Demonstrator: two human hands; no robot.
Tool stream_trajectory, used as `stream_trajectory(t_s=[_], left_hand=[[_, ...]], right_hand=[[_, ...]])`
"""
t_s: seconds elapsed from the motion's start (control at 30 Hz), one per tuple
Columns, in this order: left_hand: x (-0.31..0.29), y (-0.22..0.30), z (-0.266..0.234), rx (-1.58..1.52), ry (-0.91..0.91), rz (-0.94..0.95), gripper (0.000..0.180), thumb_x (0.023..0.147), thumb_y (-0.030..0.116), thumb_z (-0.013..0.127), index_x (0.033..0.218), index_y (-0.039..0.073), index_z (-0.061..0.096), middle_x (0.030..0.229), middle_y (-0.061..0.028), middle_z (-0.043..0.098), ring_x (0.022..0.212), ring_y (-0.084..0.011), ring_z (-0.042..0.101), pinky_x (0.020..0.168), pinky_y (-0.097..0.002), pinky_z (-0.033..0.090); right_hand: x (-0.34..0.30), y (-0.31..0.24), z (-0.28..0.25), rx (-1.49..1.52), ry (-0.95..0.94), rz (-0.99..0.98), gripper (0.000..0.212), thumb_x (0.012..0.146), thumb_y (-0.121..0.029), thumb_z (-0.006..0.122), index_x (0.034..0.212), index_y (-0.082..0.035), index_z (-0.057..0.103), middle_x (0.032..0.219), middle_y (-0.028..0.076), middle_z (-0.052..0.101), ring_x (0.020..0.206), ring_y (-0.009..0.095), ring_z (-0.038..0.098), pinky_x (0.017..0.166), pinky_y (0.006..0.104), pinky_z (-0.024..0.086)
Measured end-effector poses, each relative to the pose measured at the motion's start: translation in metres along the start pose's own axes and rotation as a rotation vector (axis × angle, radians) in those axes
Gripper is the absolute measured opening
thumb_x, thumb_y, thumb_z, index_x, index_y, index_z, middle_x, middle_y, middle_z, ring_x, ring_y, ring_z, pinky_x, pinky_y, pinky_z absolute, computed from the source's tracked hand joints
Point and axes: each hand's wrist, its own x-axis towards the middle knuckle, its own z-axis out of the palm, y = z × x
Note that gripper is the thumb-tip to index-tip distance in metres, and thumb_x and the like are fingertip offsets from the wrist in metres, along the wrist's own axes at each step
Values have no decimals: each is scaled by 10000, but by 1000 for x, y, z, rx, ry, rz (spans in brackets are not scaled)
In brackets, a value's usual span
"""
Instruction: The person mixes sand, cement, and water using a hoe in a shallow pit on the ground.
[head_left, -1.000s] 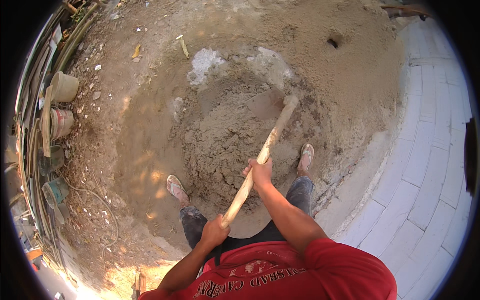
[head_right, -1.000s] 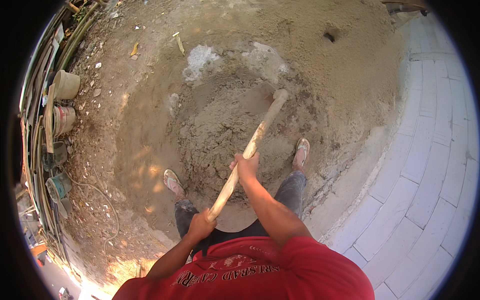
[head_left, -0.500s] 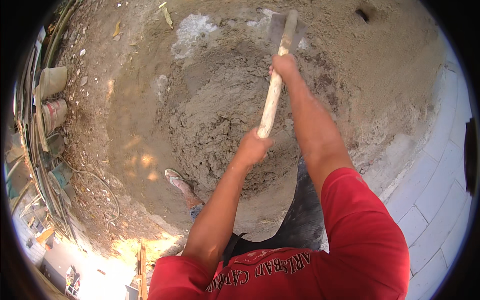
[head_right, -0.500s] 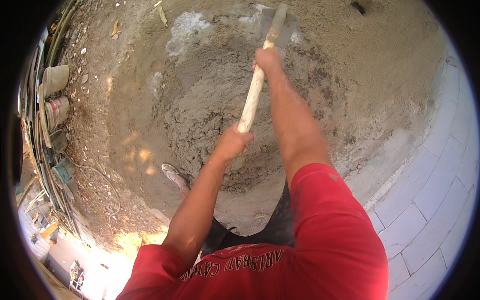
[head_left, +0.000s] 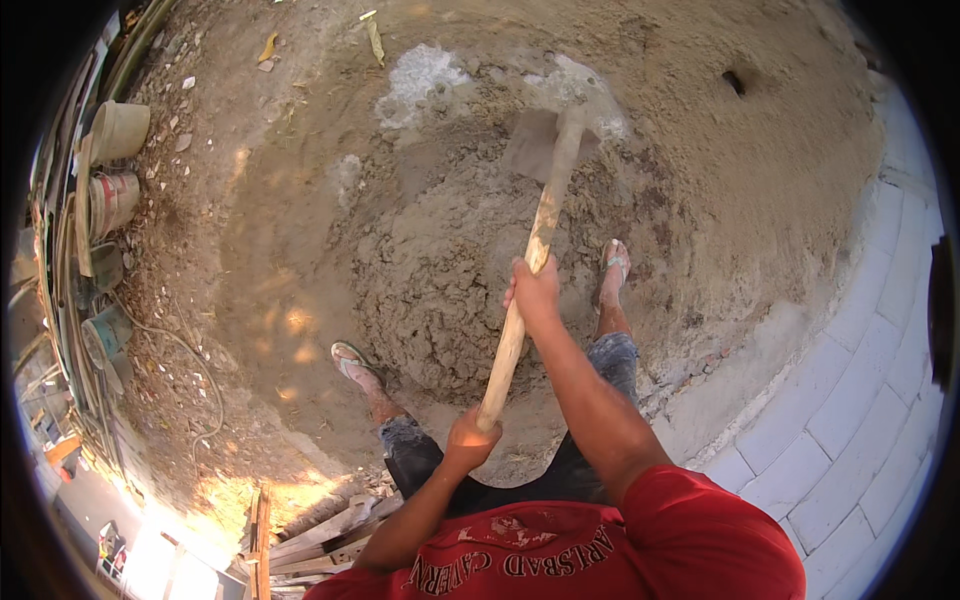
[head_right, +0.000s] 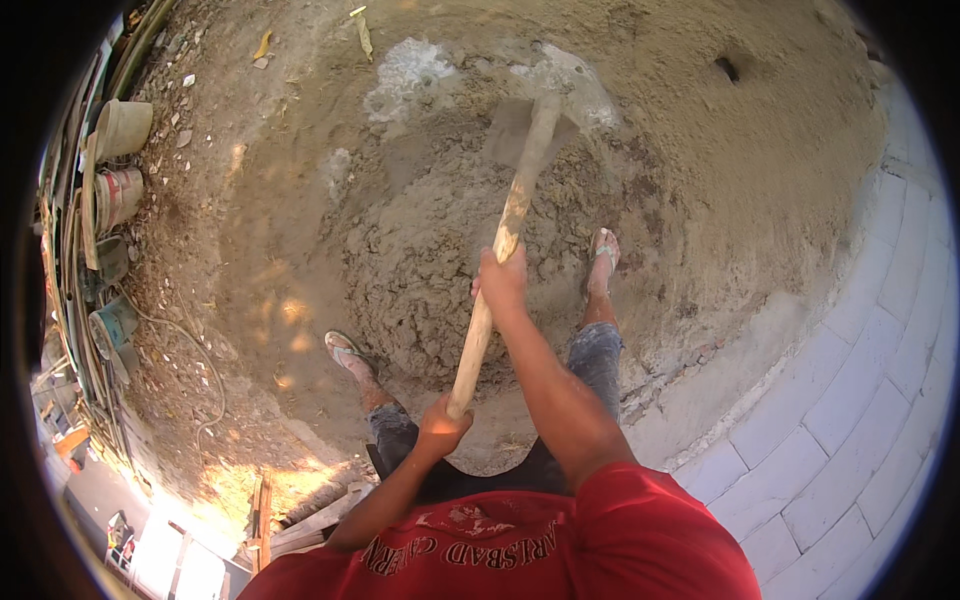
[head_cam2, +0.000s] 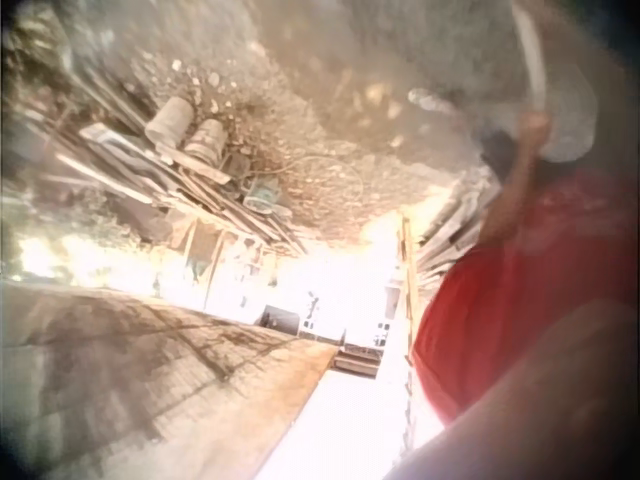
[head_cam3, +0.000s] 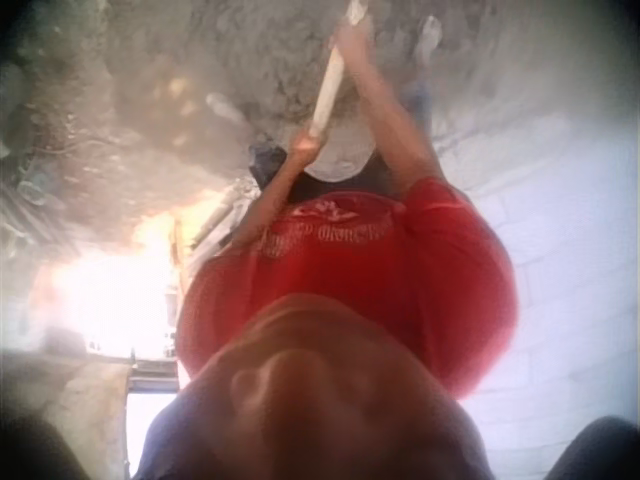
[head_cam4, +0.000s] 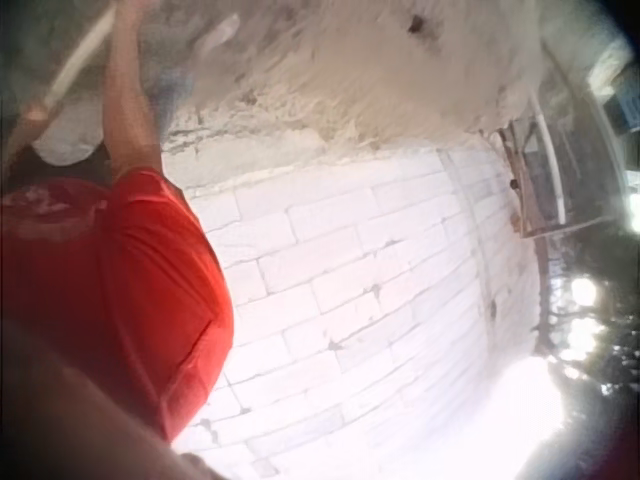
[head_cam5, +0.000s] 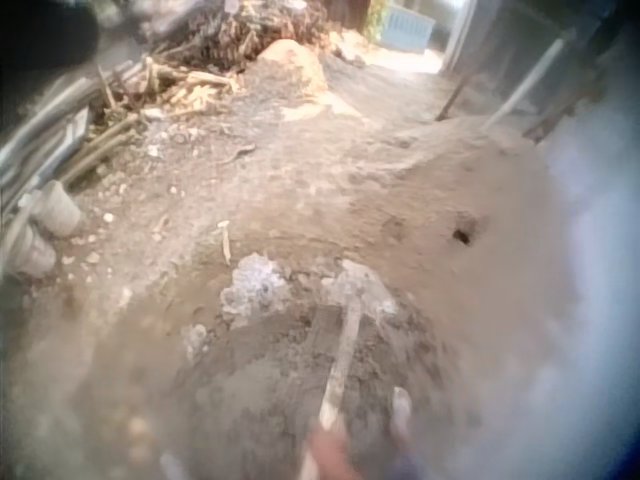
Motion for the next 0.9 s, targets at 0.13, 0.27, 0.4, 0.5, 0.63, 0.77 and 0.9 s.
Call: stream_trajectory(t_s=[0.13, 0.27, 0.4, 0.5, 0.63, 0.77, 0.9], left_hand=[[186, 154, -34, -67, 208, 266, 425, 809, 246, 714, 1145, -1, 631, 877, -208, 692, 780, -355, 677, 746, -435, 522], [221, 185, -70, -144, 131, 196, 409, 821, 234, 711, 1117, -27, 603, 791, -157, 666, 693, -260, 649, 645, -405, 504], [116, 57, -22, -405, 64, -163, 396, 830, 251, 741, 1085, -24, 609, 674, -77, 610, 506, -185, 560, 507, -362, 439], [-20, -9, -49, -295, 9, -311, 346, 856, 235, 746, 1064, 0, 600, 647, -41, 569, 490, -133, 555, 464, -317, 454], [-193, -75, -59, 23, -25, -364, 442, 820, 326, 774, 1107, 24, 627, 832, -192, 697, 762, -337, 693, 711, -459, 536], [-192, -94, -49, 247, -117, -391, 421, 815, 339, 752, 1083, 35, 639, 899, -254, 704, 873, -418, 702, 752, -509, 534], [-16, -26, -25, 93, 8, 29, 370, 834, 272, 699, 1060, -4, 600, 867, -291, 668, 868, -490, 649, 750, -541, 522]], right_hand=[[163, -185, 17, -107, 43, -408, 399, 900, -160, 592, 1187, 72, 442, 789, 119, 607, 534, 178, 612, 477, 329, 543], [215, -216, 56, -269, -30, -343, 372, 898, -146, 551, 1085, 175, 570, 730, 168, 663, 570, 226, 667, 517, 364, 567], [137, -30, 76, -358, -69, -29, 391, 873, -81, 596, 1148, 184, 512, 682, 194, 642, 526, 281, 663, 461, 413, 535], [10, 35, 88, -382, -112, 31, 305, 954, -132, 591, 1062, 46, 369, 706, 137, 579, 512, 222, 614, 425, 364, 521], [-159, 125, 55, -213, -73, 362, 335, 924, -139, 592, 1099, 7, 346, 712, 142, 569, 479, 247, 613, 414, 395, 503], [-155, 141, 24, 61, 8, 458, 350, 921, -128, 594, 1137, -5, 347, 727, 102, 528, 451, 209, 561, 402, 373, 492], [-7, 34, 13, 61, 12, 109, 318, 943, -123, 585, 1154, 1, 381, 751, 88, 523, 495, 172, 566, 419, 339, 499]])
